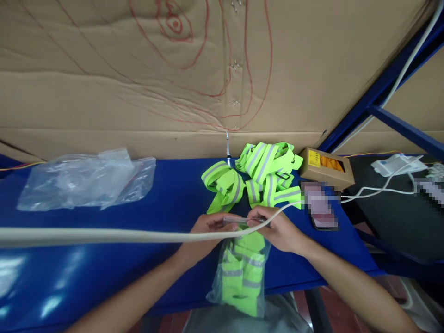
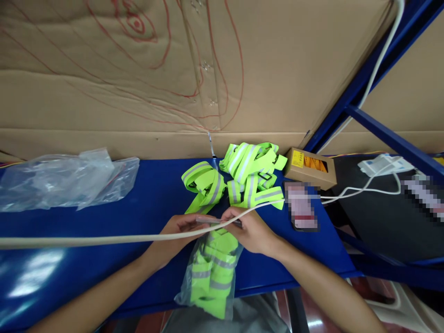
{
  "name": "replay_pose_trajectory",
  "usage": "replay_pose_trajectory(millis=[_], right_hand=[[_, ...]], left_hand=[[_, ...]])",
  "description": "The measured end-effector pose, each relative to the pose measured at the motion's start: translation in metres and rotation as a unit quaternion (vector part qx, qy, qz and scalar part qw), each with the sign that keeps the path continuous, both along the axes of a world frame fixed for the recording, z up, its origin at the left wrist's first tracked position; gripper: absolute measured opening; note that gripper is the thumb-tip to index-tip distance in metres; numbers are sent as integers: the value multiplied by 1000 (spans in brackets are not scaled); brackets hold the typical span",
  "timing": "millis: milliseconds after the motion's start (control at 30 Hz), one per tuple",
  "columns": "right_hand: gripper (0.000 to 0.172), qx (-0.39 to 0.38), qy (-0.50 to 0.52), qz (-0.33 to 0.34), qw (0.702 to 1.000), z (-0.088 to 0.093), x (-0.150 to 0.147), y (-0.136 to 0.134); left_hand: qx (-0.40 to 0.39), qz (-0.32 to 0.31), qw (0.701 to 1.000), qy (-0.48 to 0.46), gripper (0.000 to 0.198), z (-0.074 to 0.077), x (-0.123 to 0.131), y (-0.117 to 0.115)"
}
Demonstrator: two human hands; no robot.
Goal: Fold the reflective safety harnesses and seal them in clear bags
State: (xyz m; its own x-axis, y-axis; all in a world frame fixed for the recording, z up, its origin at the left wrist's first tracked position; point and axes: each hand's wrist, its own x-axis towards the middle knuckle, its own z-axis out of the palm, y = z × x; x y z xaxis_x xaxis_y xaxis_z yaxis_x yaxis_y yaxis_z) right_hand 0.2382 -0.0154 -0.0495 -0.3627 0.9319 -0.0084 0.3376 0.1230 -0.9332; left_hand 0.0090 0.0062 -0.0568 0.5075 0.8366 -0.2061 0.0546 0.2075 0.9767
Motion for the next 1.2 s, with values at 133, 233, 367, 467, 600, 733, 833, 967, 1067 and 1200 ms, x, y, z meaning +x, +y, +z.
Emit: replay_pose_trajectory(millis=[133, 233, 367, 467, 600, 733, 833, 967, 1067, 1200], right_hand=[[17, 5, 9, -12, 1000, -4, 3, 5], [16, 8, 18, -21, 1000, -5, 4, 6], [17, 4, 27, -26, 999, -3, 2, 5], [15, 7, 25, -21, 999, -2, 0, 3], [10, 18, 25, -11, 999, -2, 0, 1], [9, 19, 29, -11, 999, 0, 1, 0], [10, 20, 30, -7, 999, 2, 0, -2], [11, 19, 24, -5, 1000, 3, -2, -3], [13, 15, 23, -2, 1000, 2, -3, -4], [16, 7, 26, -6, 1000, 0, -5, -3]], left_hand=[[23, 80, 997, -8, 36, -2, -3, 6], [64, 117, 991, 32, 34, -4, -5, 10], [135, 119, 980, 80, 29, -4, -6, 7], [180, 118, 969, 124, 26, -3, -5, 3], [171, 116, 971, 119, 26, -2, -4, 0], [89, 100, 991, 30, 31, -3, -3, 4], [36, 82, 996, 14, 35, -2, -4, 9], [24, 58, 998, 27, 37, -3, -5, 10], [79, 76, 994, 29, 37, -4, -5, 7], [118, 73, 989, 42, 37, -4, -4, 6]])
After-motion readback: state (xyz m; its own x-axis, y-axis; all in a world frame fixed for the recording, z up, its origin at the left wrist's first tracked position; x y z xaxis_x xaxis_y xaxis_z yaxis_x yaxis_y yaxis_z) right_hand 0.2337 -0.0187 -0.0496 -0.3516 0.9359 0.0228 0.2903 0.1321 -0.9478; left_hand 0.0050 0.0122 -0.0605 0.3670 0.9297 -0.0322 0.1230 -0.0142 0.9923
